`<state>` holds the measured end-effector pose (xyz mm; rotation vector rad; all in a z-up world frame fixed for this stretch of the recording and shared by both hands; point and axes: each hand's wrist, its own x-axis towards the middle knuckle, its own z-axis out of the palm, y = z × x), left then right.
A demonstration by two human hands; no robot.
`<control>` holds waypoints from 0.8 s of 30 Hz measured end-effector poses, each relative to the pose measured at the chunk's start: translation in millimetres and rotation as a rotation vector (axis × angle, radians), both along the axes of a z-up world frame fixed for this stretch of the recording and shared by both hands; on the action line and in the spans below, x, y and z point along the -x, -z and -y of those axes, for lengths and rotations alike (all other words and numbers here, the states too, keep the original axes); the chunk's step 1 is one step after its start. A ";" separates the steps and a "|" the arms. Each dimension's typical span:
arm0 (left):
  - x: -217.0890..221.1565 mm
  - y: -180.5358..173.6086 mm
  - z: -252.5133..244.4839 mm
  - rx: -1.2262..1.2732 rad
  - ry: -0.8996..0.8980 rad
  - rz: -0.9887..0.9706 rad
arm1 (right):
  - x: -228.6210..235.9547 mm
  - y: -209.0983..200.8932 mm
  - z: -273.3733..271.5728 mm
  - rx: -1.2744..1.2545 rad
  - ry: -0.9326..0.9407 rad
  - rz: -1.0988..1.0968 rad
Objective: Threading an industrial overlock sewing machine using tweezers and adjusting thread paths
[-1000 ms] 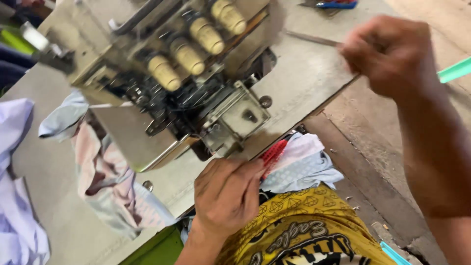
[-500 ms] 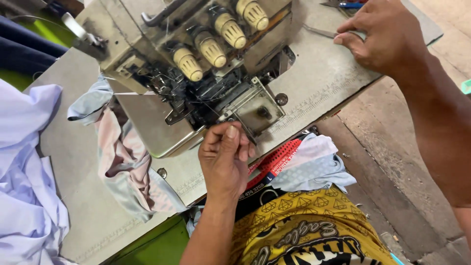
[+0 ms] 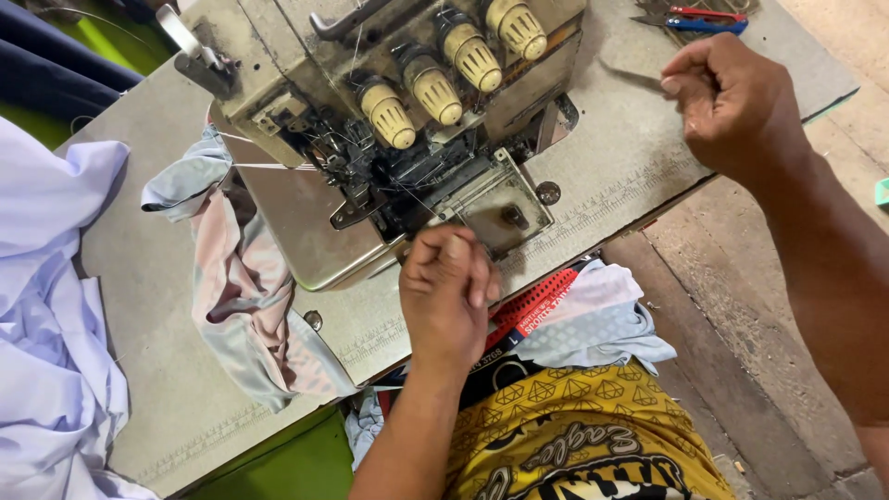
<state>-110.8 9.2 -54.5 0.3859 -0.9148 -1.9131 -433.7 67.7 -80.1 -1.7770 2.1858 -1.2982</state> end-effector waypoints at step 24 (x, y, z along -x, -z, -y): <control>6.0 -1.9 6.6 -0.209 -0.001 -0.023 | 83.2 2.2 45.6 -0.368 0.298 -0.602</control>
